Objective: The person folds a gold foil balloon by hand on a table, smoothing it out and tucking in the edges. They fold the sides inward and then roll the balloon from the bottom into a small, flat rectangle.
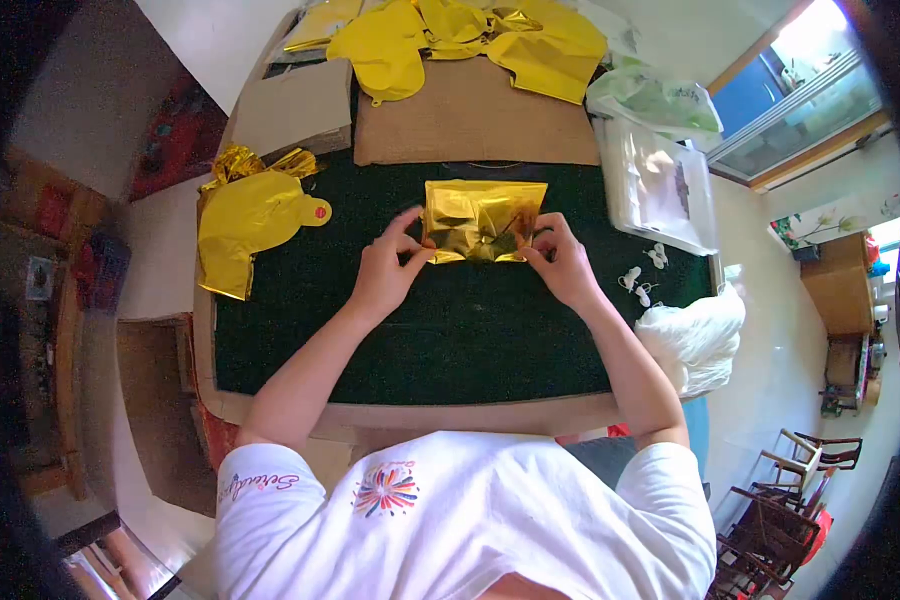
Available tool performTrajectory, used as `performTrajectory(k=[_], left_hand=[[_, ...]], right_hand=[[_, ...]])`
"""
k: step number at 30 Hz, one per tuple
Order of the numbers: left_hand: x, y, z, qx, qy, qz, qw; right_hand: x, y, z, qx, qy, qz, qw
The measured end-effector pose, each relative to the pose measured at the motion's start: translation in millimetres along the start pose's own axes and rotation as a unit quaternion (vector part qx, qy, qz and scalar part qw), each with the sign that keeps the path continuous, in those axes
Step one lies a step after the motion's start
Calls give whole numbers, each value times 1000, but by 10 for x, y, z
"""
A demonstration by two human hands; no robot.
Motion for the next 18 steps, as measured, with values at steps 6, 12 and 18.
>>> performTrajectory(k=[6,12,18], left_hand=[[-45,-41,-26,105,-24,-28,994],[-27,-44,-7,98,-4,-40,994],[-17,-24,101,88,-15,-32,996]], right_hand=[[-66,27,-2,-76,-2,-26,997],[-65,54,-47,-56,-14,-50,997],[-69,78,-34,-80,-8,-27,996]])
Point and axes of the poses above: each hand's wrist, its own y-axis towards the middle knuckle, its own x-axis out of the back of the hand, z = x × y, the point moved 7 cm from there along y, towards the middle knuckle, and after that the axes turned 8 degrees about -y, right-handed, at the moved point
